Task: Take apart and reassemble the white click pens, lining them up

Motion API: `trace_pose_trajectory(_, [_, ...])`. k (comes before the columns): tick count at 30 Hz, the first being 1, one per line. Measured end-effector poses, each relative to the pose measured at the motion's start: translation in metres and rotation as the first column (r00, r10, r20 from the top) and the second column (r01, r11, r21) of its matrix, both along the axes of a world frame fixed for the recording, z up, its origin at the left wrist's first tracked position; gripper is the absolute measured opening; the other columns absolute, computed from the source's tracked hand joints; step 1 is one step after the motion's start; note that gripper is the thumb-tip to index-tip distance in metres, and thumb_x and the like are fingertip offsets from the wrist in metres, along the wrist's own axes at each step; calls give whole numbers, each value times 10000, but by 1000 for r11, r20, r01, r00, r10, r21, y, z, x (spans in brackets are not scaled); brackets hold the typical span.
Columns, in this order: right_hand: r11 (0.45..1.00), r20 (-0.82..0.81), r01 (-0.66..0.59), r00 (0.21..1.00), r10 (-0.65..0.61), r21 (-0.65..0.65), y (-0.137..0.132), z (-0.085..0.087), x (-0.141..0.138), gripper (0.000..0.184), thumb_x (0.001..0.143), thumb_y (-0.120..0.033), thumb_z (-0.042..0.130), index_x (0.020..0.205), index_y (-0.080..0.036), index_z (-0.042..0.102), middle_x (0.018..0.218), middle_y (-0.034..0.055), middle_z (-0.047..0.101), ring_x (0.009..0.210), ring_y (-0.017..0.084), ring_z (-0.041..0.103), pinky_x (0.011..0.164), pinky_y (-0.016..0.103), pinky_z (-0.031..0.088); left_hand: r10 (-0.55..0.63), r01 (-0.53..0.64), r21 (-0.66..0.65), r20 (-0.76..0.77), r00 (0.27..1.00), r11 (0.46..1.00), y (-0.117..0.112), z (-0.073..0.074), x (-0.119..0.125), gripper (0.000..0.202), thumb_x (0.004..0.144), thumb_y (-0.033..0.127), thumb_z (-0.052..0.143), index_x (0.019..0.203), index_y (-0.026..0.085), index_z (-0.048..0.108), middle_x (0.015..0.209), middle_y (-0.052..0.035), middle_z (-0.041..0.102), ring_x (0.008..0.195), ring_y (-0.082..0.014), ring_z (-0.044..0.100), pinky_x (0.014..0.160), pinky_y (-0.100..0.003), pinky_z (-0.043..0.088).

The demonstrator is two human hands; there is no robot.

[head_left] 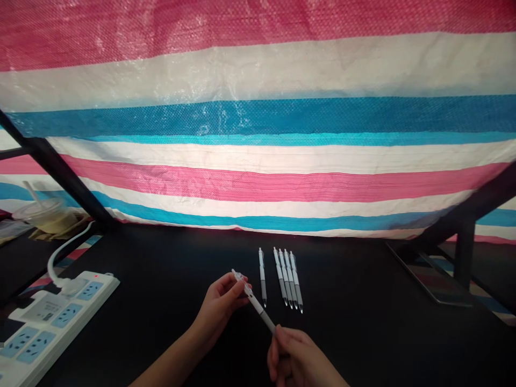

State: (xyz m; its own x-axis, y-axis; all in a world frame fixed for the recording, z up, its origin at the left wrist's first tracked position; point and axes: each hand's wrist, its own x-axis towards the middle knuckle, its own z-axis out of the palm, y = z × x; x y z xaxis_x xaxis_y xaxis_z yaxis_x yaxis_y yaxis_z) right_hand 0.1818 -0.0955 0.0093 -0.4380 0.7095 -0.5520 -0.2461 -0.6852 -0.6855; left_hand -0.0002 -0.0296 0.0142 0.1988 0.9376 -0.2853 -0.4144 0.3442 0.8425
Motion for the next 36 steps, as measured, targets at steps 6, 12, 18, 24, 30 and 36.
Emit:
trace_pose_trajectory(6, [999, -160, -11, 987, 18, 43, -3, -6, -3, 570, 778, -650, 553, 485, -172, 451, 382, -7, 490, 339, 62, 414, 386, 200, 208, -38, 36, 34, 68, 997, 999, -1, -2, 2, 212, 768, 330, 744, 861, 144, 700, 815, -61, 678, 770, -151, 628, 705, -244, 505])
trace_pose_trajectory(12, [997, -252, -30, 968, 11, -70, -1, 4, 4, 355, 800, -419, 554, 960, -120, 659, 889, 109, 688, 726, 185, 639, 527, 231, 379, 11, -7, 83, -48, 999, 997, -2, 2, 3, 319, 765, 384, 730, 967, 142, 686, 813, -62, 688, 743, -180, 659, 702, -285, 524])
trace_pose_trajectory(18, [999, -361, -31, 932, 14, -42, 1, 11, 6, 424, 818, -348, 515, 1111, -72, 649, 1104, 192, 663, 1005, 287, 617, 828, 388, 429, 11, 35, 209, -217, 976, 977, 0, 8, 2, 441, 781, 358, 705, 1167, 213, 551, 748, -20, 694, 662, -171, 639, 607, -278, 518])
trace_pose_trajectory(24, [997, -370, -46, 929, 22, -55, 1, 9, 6, 443, 826, -341, 508, 1138, -57, 644, 1140, 209, 654, 1029, 293, 609, 856, 401, 418, 12, 37, 209, -231, 973, 977, 1, 7, 2, 307, 762, 361, 717, 987, 192, 594, 730, -33, 708, 646, -174, 645, 609, -284, 514])
trace_pose_trajectory(30, [997, -382, -55, 924, 30, -54, 2, 12, 6, 437, 851, -341, 487, 1137, -52, 649, 1127, 203, 664, 1032, 292, 612, 855, 392, 416, 25, 22, 193, -235, 972, 981, 1, 8, 1, 345, 772, 359, 703, 1050, 206, 569, 743, -19, 704, 656, -168, 636, 596, -273, 509])
trace_pose_trajectory(36, [998, -379, -46, 925, 25, -47, 1, 11, 5, 440, 839, -333, 492, 1130, -44, 650, 1122, 215, 664, 1018, 301, 618, 843, 398, 420, 47, 18, 240, -262, 964, 971, 2, 8, 0, 355, 790, 347, 691, 1082, 192, 562, 740, -36, 715, 641, -158, 625, 572, -242, 457])
